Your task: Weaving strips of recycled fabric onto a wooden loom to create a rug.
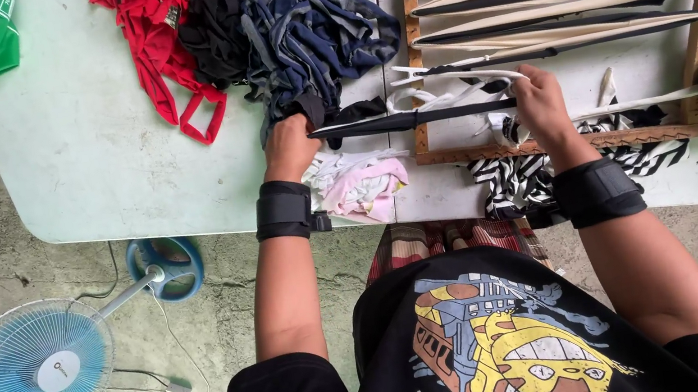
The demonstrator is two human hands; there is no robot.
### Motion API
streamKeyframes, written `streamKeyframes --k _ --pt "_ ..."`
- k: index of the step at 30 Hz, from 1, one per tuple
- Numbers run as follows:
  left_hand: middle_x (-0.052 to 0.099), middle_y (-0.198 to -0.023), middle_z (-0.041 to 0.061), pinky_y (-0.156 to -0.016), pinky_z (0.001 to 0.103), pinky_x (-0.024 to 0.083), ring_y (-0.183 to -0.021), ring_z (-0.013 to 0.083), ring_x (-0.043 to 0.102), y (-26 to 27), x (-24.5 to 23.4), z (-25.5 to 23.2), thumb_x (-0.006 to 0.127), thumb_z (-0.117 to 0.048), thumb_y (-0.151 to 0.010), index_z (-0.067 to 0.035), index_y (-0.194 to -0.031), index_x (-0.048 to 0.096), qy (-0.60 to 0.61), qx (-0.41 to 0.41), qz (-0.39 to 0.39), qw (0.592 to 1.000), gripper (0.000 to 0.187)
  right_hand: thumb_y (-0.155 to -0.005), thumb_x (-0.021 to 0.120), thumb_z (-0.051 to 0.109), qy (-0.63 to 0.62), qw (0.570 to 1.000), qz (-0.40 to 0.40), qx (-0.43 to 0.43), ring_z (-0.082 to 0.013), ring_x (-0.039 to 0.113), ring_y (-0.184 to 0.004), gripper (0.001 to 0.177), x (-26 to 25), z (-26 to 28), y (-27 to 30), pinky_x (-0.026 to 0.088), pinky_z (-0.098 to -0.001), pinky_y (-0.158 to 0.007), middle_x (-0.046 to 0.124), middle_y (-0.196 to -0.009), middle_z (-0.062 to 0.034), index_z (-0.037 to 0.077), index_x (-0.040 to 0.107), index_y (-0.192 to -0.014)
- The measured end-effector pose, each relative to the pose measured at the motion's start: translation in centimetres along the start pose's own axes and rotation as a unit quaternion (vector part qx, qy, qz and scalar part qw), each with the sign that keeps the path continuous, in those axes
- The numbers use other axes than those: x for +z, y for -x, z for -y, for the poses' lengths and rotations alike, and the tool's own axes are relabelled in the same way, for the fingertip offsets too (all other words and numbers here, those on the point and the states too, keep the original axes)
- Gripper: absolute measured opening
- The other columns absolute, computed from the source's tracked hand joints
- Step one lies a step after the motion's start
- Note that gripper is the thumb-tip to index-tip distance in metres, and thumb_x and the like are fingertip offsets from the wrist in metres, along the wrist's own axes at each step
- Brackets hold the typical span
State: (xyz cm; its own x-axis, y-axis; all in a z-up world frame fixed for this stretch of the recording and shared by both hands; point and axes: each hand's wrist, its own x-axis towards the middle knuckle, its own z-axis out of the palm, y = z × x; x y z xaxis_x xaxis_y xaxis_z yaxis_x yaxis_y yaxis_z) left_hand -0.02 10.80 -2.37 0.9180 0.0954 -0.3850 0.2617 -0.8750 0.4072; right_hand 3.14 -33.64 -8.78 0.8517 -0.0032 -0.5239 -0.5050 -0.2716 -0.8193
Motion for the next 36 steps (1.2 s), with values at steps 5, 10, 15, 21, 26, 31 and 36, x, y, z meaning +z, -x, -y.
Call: streamKeyframes --k 5,10,15,21,26,31,36 --pt "0.077 -0.092 0.012 -0.077 0.044 0.057 -0.085 0.033 0.073 1.3 -3.2 -3.6 0.083 -0.02 -0.078 -0.012 -0.098 0.078 0.016 0.003 0.028 0.999 0.022 -0.097 0.05 0.009 0.078 0.997 -0.007 -0.024 -0.0098 0.052 -0.067 0.021 0.8 5.3 2.2 0.042 -0.0251 -0.055 0.062 -0.085 -0.0051 0.003 0.063 -0.112" --pt "0.074 -0.096 0.012 -0.075 0.046 0.055 -0.086 0.0356 0.07 2.3 -3.4 -7.6 0.082 -0.033 -0.086 -0.012 -0.095 0.08 -0.019 0.074 0.047 0.996 0.023 -0.082 0.073 0.029 0.361 0.916 -0.012 -0.172 -0.02 0.065 -0.091 0.06 2.9 9.1 5.2 0.054 -0.0281 -0.076 0.064 -0.116 -0.0133 0.017 0.057 -0.139" --pt "0.076 -0.09 0.01 -0.077 0.048 0.052 -0.085 0.0331 0.072 3.7 -3.4 -13.0 0.079 -0.035 -0.082 -0.012 -0.094 0.079 0.029 0.185 0.065 0.98 0.026 -0.073 0.078 0.025 0.289 0.87 0.099 -0.386 -0.0257 0.069 -0.096 0.081 6.8 14.9 8.7 0.057 -0.0355 -0.08 0.045 -0.149 -0.0126 0.016 0.047 -0.147" --pt "0.074 -0.094 0.012 -0.078 0.043 0.057 -0.086 0.0344 0.072 2.5 -0.2 -10.7 0.077 -0.029 -0.083 -0.011 -0.101 0.077 0.155 0.208 0.085 0.962 0.026 -0.097 0.074 0.018 0.249 0.927 0.197 -0.198 -0.0262 0.07 -0.067 0.035 8.8 12.4 7.2 0.053 -0.0373 -0.064 0.071 -0.08 -0.0168 0.011 0.059 -0.128" --pt "0.075 -0.103 0.01 -0.081 0.051 0.052 -0.095 0.0343 0.07 2.5 1.3 -6.6 0.081 -0.032 -0.071 -0.015 -0.105 0.078 -0.002 0.126 0.081 0.989 0.038 -0.096 0.071 0.01 0.255 0.91 0.122 -0.303 -0.0337 0.068 -0.07 0.017 7.6 12.6 6.3 0.052 -0.0438 -0.062 0.07 -0.086 -0.018 0.002 0.067 -0.111" --pt "0.067 -0.11 0.013 -0.091 0.052 0.04 -0.106 0.0352 0.062 4.4 0.8 -8.7 0.098 -0.044 -0.047 -0.015 -0.12 0.069 -0.07 0.049 0.143 0.986 0.084 -0.093 0.071 0.011 0.293 0.885 0.116 -0.341 -0.0366 0.068 -0.073 0.016 8.4 11.1 5.7 0.052 -0.0471 -0.064 0.072 -0.088 -0.0176 0.002 0.067 -0.107" --pt "0.073 -0.096 0.007 -0.102 0.053 0.032 -0.111 0.0287 0.061 1.8 5.2 -1.8 0.065 -0.008 -0.096 -0.012 -0.108 0.07 -0.184 0.041 0.007 0.982 0.014 -0.102 0.067 0.013 0.267 0.924 0.078 -0.264 -0.0252 0.066 -0.063 0.013 8.0 11.1 5.5 0.052 -0.0406 -0.058 0.072 -0.084 -0.0136 0.004 0.068 -0.11"
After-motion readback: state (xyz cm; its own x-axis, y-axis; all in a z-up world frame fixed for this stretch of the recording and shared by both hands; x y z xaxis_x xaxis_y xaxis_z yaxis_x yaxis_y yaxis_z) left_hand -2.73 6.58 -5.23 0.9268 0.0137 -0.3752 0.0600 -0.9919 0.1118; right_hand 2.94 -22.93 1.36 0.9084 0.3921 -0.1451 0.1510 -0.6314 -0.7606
